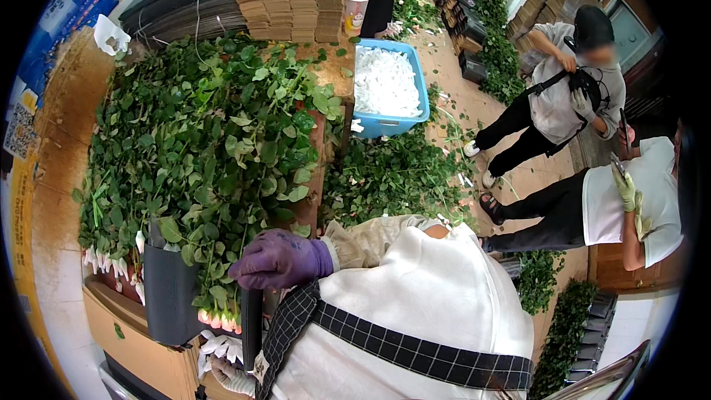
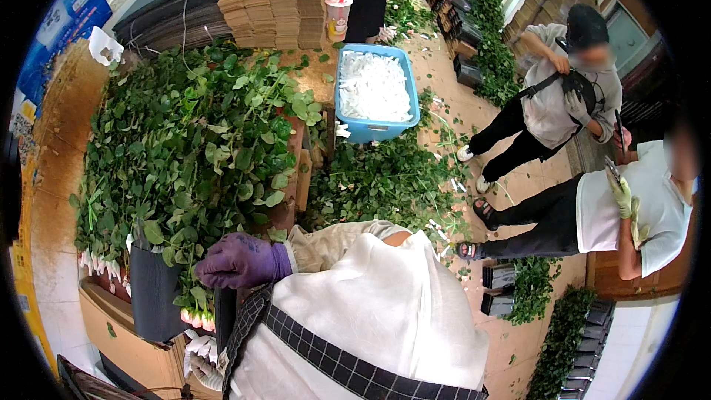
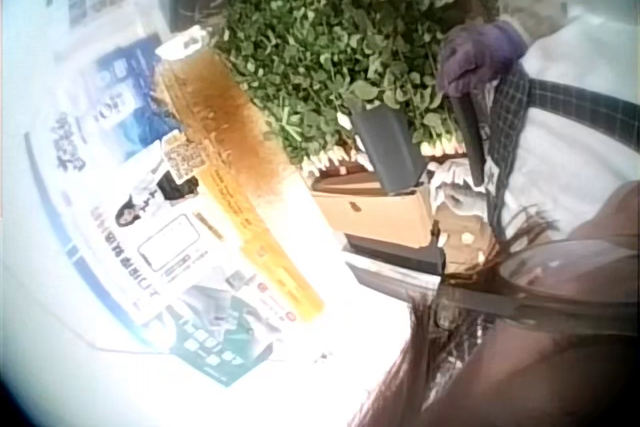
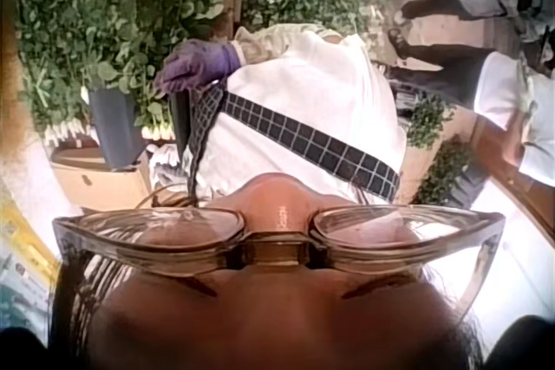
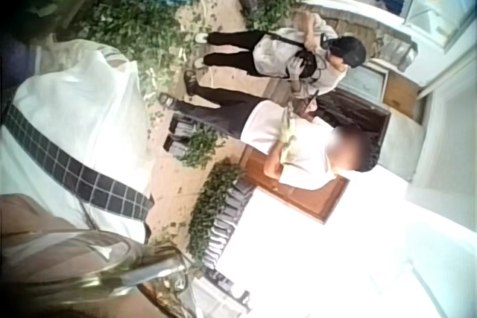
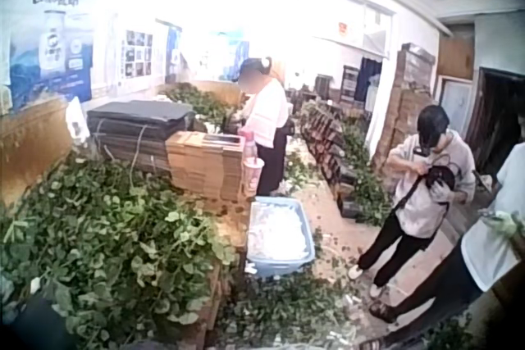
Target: The person places several roses into a black protective sleeve, inserts a small cardboard support, and then uses a handheld tape dispenser to seal the sleeve.
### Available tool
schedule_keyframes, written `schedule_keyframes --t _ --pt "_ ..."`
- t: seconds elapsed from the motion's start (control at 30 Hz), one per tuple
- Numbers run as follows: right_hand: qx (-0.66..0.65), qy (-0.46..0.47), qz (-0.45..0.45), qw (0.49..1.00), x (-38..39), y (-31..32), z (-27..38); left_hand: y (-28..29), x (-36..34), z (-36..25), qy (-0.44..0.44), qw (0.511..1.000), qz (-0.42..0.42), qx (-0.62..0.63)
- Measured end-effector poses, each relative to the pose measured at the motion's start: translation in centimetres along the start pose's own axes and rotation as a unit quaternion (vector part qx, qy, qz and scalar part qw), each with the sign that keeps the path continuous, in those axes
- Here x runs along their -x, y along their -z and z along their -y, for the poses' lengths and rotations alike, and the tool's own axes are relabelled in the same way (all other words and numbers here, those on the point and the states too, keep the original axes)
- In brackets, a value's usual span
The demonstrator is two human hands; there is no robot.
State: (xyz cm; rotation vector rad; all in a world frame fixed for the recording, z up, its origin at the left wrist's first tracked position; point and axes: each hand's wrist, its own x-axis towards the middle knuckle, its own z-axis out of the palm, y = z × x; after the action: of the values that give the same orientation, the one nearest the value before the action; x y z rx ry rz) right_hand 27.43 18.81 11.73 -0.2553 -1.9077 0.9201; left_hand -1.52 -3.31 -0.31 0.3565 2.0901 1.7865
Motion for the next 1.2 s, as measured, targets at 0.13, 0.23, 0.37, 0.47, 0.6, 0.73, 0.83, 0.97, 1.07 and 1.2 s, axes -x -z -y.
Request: schedule_keyframes --t 0.13,0.23,0.37,0.47,0.6,0.73,0.83,0.97,1.07,1.2 --pt "-0.013 0.014 -0.003 1.0 -0.2 -0.3 -0.1 -0.2 0.3 -0.2 0.004 1.0 -0.007 0.001" --pt "-0.011 0.009 -0.004 1.0 -0.2 -0.3 -0.1 -0.6 0.4 -0.3 0.006 1.0 -0.011 0.002" --pt "-0.002 0.009 -0.002 1.0 -0.1 -0.4 -0.3 -0.9 0.4 -0.4 0.01 1.0 -0.013 0.003" --pt "-0.002 0.009 -0.003 1.0 -0.1 -0.4 -0.4 -1.1 0.4 -0.5 0.012 1.0 -0.014 0.004" --pt "-0.013 0.011 -0.003 1.0 -0.2 -0.4 -0.5 -1.1 0.5 -0.6 0.015 1.0 -0.016 0.006" --pt "-0.017 0.006 -0.008 1.0 -0.2 -0.5 -0.4 -1.0 0.5 -0.6 0.017 1.0 -0.018 0.007" --pt "-0.009 0.015 -0.011 1.0 -0.2 -0.4 -0.5 -0.9 0.5 -0.6 0.017 1.0 -0.019 0.011" --pt "-0.003 0.023 -0.016 1.0 -0.2 -0.7 -0.6 0.0 0.4 -0.7 0.016 0.999 -0.021 0.02" --pt "-0.008 0.013 -0.012 1.0 -0.2 -0.4 -0.6 0.0 0.0 -1.0 0.012 0.999 -0.02 0.029" --pt "-0.007 0.001 -0.003 1.0 -0.2 -0.6 -0.4 0.2 -1.8 -2.5 0.004 0.998 -0.013 0.06"
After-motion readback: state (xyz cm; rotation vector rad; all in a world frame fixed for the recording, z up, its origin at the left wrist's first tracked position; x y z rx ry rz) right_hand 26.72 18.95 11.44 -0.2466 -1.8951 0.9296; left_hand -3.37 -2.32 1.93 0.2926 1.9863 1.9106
